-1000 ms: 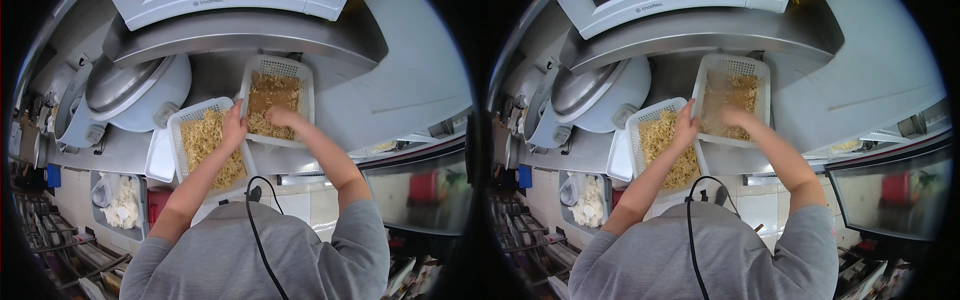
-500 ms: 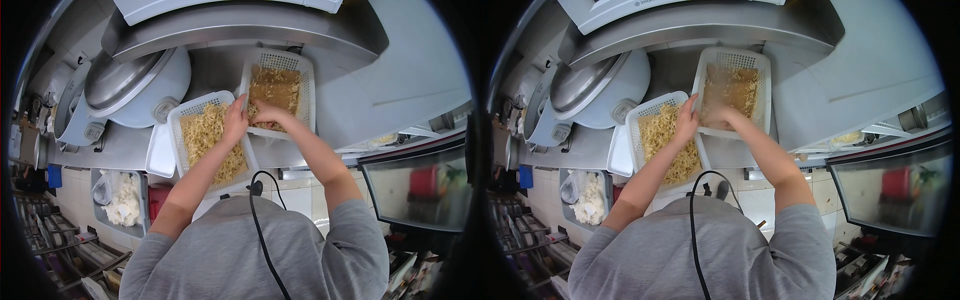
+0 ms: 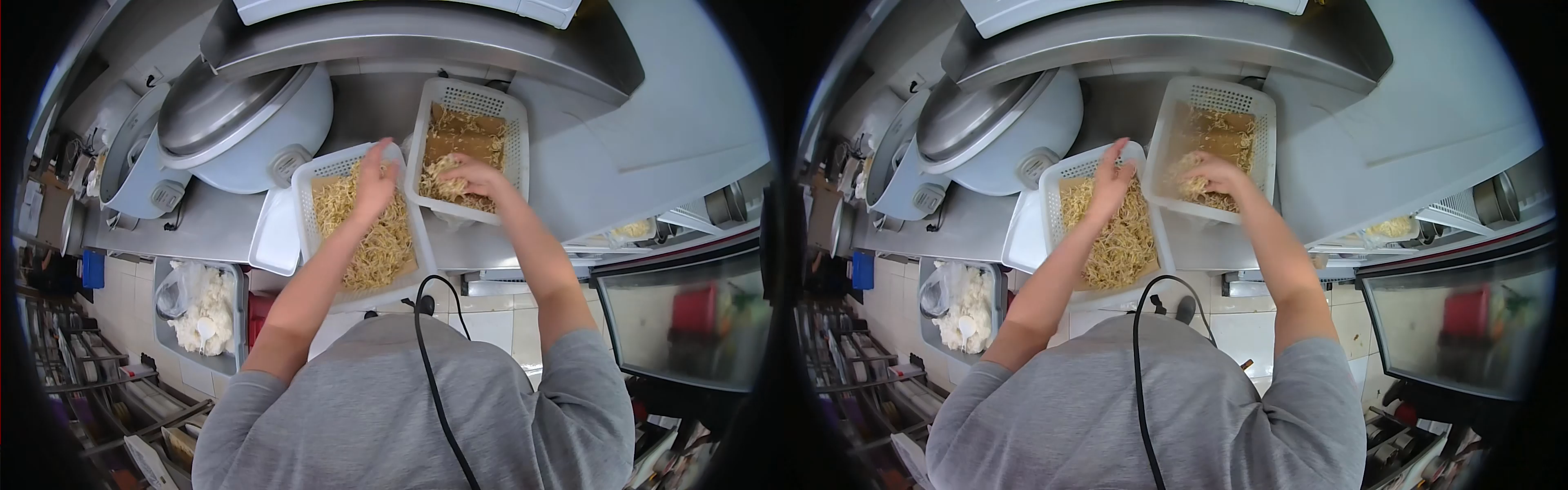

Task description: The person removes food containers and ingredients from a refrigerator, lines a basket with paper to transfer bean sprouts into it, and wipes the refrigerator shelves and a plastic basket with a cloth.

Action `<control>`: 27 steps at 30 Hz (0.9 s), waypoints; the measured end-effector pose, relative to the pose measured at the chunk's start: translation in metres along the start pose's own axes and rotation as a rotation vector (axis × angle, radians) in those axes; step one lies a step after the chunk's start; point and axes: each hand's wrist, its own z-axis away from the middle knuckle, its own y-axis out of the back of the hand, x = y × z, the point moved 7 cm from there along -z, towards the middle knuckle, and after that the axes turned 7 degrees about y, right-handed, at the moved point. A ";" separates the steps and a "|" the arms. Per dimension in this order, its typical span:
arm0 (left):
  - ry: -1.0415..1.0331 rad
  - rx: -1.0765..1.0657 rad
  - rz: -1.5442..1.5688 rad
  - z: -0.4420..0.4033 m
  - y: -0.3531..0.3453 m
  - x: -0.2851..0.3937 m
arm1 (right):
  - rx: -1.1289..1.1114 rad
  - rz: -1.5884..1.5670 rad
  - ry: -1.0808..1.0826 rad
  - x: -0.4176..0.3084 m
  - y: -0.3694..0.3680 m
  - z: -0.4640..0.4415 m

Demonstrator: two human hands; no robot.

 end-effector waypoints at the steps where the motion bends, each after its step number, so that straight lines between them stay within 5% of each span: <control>1: 0.044 0.017 0.037 0.000 0.019 0.000 | 0.024 -0.193 0.028 0.005 0.010 -0.001; 4: 0.153 0.066 0.068 0.008 0.075 -0.006 | 0.150 -0.372 0.097 -0.017 0.027 0.026; 9: 0.261 0.188 0.050 0.039 0.148 -0.032 | 0.028 -0.350 0.220 -0.091 -0.003 0.046; 13: 0.256 0.181 0.122 0.059 0.168 -0.041 | -0.252 0.114 0.457 -0.147 -0.095 0.046; 15: 0.239 0.192 0.107 0.066 0.170 -0.037 | -0.225 0.740 0.696 -0.148 -0.137 0.033; 19: 0.225 0.222 0.074 0.073 0.173 -0.031 | -0.296 0.927 0.607 -0.122 -0.177 0.009; 21: 0.219 0.234 0.073 0.072 0.176 -0.033 | -0.055 1.066 0.525 -0.135 -0.165 -0.005; 25: 0.191 0.216 0.096 0.070 0.172 -0.029 | 0.082 1.039 0.651 -0.118 -0.171 -0.010; 27: 0.188 0.202 0.113 0.067 0.164 -0.025 | -0.389 1.150 0.937 -0.085 -0.205 0.005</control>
